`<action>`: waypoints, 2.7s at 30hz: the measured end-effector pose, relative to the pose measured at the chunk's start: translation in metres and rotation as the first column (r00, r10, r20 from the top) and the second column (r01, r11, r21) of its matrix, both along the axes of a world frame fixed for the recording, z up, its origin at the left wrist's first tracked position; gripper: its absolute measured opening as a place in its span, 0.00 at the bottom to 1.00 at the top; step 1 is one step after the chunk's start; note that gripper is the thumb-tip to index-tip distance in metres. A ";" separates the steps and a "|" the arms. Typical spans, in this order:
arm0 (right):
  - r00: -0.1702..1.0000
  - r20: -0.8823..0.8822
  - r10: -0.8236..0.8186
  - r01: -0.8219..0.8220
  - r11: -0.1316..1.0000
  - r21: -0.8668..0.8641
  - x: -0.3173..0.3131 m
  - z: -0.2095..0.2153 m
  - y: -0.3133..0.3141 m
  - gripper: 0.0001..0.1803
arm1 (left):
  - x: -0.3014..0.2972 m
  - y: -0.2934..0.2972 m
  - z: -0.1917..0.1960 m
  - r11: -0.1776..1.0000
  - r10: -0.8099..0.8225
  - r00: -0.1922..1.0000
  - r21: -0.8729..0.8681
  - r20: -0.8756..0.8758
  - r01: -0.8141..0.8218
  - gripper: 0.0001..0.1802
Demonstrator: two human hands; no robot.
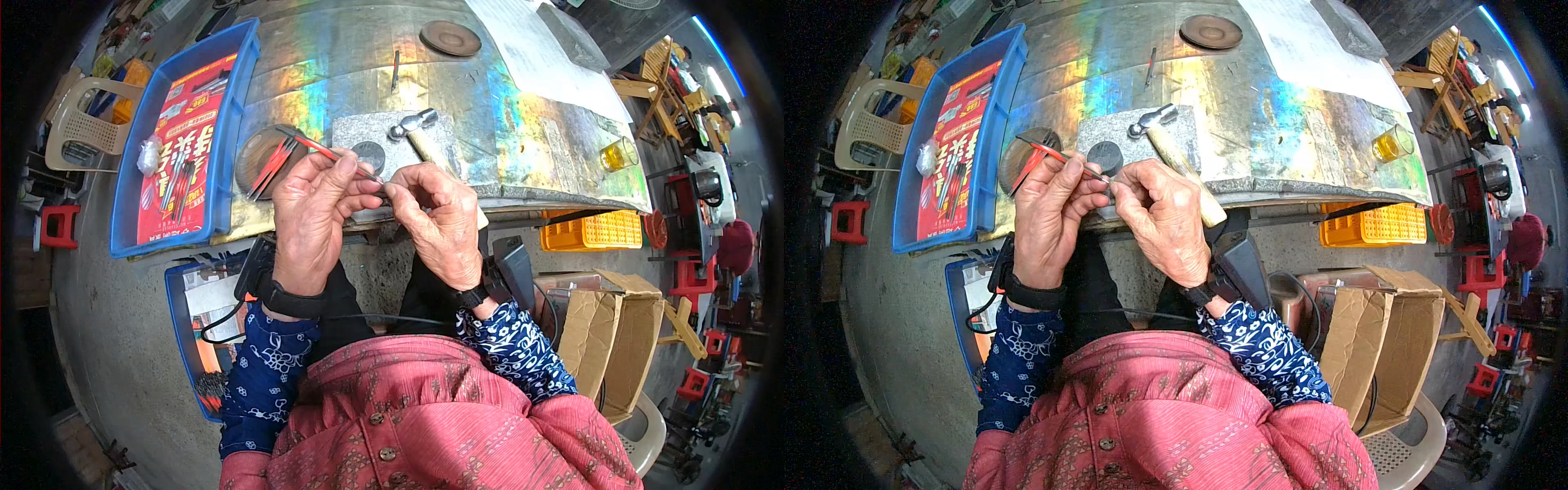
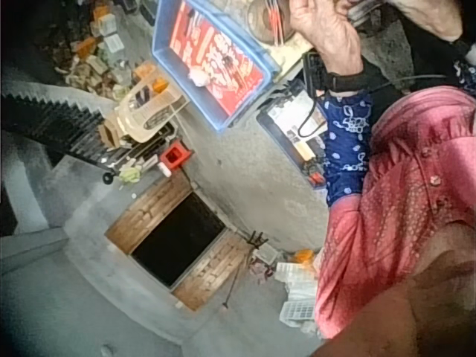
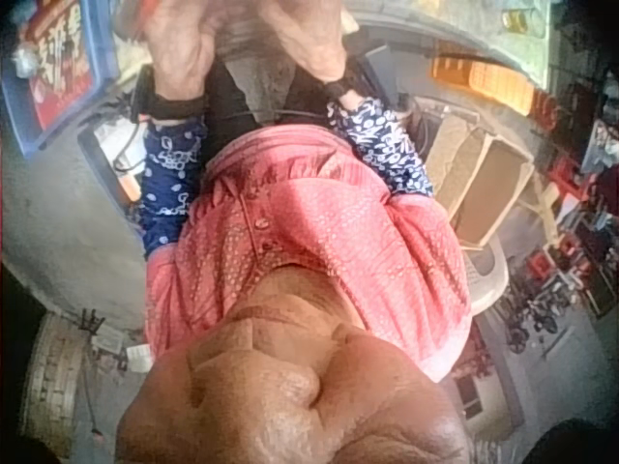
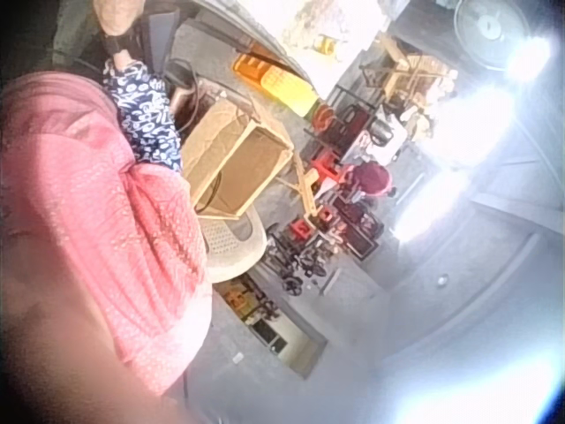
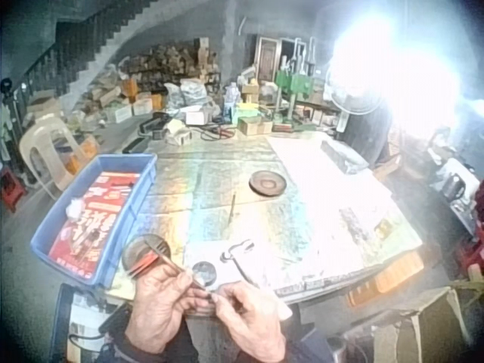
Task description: The person repeatedly picks up small metal rods from a tray, places them on a metal block, and strikes them with a hammer. They rotate the rods between strikes and return them to the tray after shaping.
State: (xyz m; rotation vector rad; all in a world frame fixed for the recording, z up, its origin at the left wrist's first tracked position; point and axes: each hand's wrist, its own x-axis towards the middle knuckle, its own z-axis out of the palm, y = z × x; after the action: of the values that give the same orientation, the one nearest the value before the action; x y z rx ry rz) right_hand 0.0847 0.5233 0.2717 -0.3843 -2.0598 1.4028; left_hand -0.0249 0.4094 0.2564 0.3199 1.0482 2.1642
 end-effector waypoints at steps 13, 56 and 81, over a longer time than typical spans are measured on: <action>1.000 -0.005 -0.029 0.030 0.987 0.156 -0.001 -0.004 0.000 0.04 | 0.006 0.002 -0.003 0.999 0.032 0.992 -0.002 -0.123 -0.033 0.07; 0.982 0.019 -0.189 0.137 0.775 0.617 0.033 0.012 0.031 0.08 | -0.010 0.020 0.000 0.880 0.169 0.687 -0.206 -0.707 -0.429 0.03; 0.988 0.112 -0.109 0.024 0.810 0.586 0.053 0.100 0.024 0.14 | -0.007 0.020 0.004 0.799 0.088 0.322 -0.126 -0.943 -0.588 0.08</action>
State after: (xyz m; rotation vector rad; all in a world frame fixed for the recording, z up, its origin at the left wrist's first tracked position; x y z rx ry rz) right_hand 0.1382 0.5474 0.3714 -0.2889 -2.4355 0.6476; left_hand -0.0321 0.4294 0.2602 1.2726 2.4313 1.9011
